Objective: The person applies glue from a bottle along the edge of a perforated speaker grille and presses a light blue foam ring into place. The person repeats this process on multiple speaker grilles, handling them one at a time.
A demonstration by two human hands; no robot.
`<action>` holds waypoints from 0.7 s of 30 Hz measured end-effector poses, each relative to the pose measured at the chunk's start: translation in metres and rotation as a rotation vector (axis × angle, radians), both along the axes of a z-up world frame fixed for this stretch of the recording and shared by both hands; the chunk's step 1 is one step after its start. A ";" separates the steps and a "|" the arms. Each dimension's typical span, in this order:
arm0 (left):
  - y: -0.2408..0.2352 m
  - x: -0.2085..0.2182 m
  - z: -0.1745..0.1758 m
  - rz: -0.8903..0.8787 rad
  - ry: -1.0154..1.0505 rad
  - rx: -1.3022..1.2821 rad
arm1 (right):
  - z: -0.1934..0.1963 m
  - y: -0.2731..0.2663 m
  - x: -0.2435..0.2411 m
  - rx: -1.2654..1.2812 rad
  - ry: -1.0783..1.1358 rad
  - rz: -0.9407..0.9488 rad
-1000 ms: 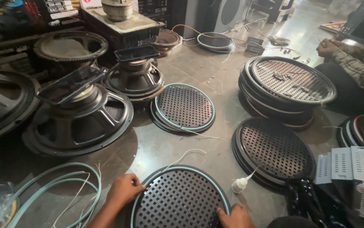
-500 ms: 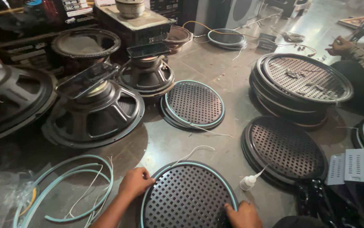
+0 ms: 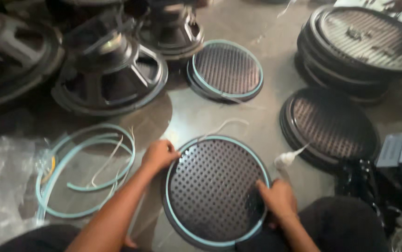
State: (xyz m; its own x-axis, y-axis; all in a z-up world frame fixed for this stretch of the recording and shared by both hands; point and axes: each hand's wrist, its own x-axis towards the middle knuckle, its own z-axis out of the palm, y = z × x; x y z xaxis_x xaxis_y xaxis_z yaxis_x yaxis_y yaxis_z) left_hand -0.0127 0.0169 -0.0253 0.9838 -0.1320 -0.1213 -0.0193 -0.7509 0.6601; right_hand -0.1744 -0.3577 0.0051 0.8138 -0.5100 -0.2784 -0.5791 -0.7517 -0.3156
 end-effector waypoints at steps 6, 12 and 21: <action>0.001 -0.004 0.006 0.013 0.051 0.043 | 0.012 0.008 -0.002 -0.033 -0.041 0.010; -0.002 -0.005 0.013 0.001 0.001 0.059 | 0.023 0.012 -0.001 -0.003 0.011 -0.027; -0.004 -0.006 0.016 0.015 0.012 0.062 | 0.027 0.015 -0.002 -0.016 -0.003 -0.019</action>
State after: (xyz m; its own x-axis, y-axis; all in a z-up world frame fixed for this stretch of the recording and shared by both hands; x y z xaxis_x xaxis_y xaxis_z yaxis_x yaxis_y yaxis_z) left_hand -0.0183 0.0128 -0.0089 0.9840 -0.1091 -0.1407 -0.0001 -0.7906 0.6124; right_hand -0.1762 -0.3430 0.0322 0.8048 -0.5298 -0.2676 -0.5924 -0.7453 -0.3059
